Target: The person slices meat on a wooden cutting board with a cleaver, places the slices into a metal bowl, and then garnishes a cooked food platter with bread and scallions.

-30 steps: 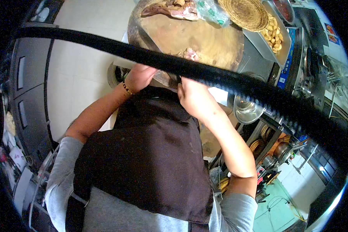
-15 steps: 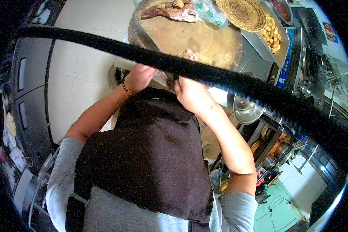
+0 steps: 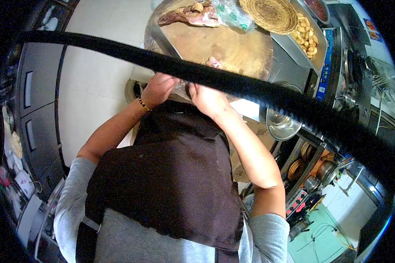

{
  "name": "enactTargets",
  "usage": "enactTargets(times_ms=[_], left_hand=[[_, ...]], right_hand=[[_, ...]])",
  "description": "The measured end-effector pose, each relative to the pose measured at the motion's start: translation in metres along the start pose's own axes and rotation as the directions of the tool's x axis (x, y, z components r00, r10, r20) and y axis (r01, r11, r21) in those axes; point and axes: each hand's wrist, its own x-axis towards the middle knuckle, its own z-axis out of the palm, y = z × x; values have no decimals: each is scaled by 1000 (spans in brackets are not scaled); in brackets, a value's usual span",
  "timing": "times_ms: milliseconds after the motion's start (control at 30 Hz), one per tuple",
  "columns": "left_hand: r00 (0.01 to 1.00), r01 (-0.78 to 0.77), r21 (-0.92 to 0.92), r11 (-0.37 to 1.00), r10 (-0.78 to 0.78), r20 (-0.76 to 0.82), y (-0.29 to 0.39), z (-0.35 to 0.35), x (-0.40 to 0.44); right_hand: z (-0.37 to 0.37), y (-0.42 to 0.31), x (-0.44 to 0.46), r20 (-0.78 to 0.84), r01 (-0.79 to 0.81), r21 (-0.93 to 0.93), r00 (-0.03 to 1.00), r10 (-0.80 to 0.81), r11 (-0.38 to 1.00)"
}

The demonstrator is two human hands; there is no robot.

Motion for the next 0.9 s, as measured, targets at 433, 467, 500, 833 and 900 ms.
enactTargets(times_ms=[433, 467, 500, 833, 900], left_hand=[[998, 22, -6, 1000, -23, -55, 0, 6, -4], [997, 16, -7, 1000, -16, -72, 0, 6, -4], [996, 10, -9, 1000, -10, -89, 0, 6, -4], [999, -12, 28, 1000, 13, -37, 2, 2, 4], [999, 32, 22, 999, -32, 0, 8, -3, 11]], right_hand=[[-11, 2, -18, 192, -166, 104, 971, 144, 981], [-10, 1, -18, 177, -161, 111, 974, 140, 981], [-10, -1, -16, 180, -163, 110, 973, 142, 980], [12, 5, 0, 22, -87, 106, 996, 85, 991], [22, 21, -4, -71, 20, 100, 997, -13, 995]])
